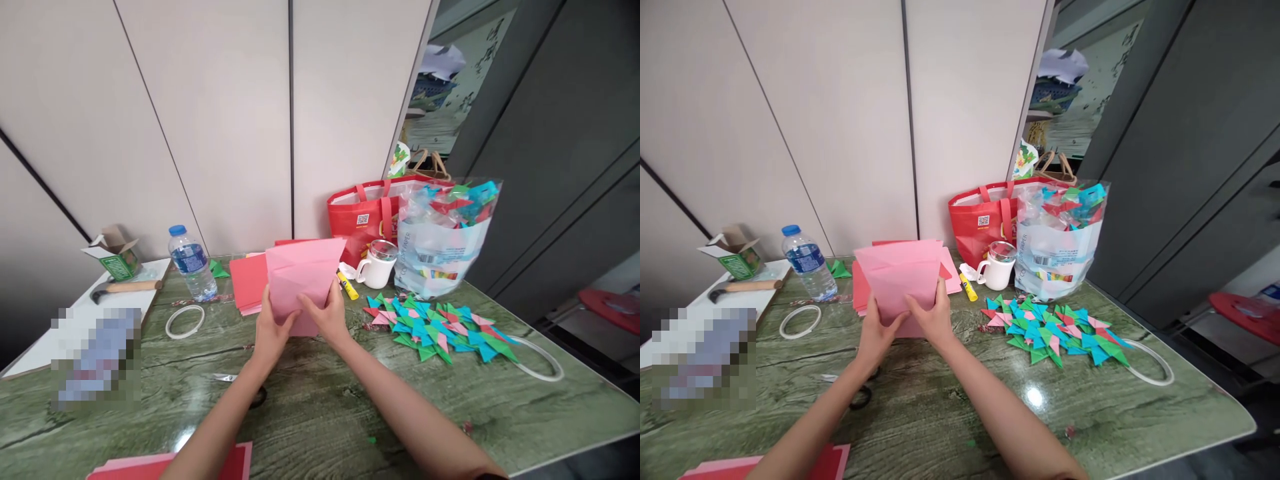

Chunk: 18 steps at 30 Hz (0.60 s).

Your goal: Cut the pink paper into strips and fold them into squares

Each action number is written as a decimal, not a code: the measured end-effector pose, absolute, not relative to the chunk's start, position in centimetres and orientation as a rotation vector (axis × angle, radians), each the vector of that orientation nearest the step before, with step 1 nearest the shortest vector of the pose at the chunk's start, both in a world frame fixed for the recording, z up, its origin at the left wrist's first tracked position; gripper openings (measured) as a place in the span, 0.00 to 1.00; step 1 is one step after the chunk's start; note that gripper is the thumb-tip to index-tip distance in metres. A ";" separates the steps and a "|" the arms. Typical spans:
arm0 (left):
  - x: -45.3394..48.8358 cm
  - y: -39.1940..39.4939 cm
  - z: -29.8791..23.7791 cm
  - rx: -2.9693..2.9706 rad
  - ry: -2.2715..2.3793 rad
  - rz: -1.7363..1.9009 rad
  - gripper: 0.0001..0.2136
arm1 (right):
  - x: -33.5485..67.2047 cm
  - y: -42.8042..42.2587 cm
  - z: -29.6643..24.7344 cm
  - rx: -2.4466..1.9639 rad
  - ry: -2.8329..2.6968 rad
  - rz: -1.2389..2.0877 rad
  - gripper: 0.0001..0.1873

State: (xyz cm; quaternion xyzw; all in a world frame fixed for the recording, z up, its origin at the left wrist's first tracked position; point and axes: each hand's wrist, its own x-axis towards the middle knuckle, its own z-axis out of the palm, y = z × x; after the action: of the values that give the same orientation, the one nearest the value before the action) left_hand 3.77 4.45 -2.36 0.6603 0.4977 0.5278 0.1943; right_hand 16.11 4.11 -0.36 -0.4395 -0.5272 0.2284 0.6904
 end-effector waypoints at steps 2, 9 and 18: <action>3.6 4.3 -2.8 1.842 1.402 1.481 0.33 | 16.1 4.1 -1.3 -0.955 -1.182 0.585 0.28; 4.0 4.6 -1.7 1.913 1.272 1.502 0.24 | 15.0 4.0 -1.7 -0.980 -1.114 0.520 0.25; 4.1 3.8 -2.9 1.650 1.313 1.513 0.22 | 14.8 3.2 -3.4 -0.991 -1.144 0.572 0.29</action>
State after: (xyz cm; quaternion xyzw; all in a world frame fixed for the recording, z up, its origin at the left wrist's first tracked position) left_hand 4.13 3.83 -2.89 0.6123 0.4872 0.5614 0.2694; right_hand 14.77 3.21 -3.39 -0.4431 -0.5115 0.2557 0.6904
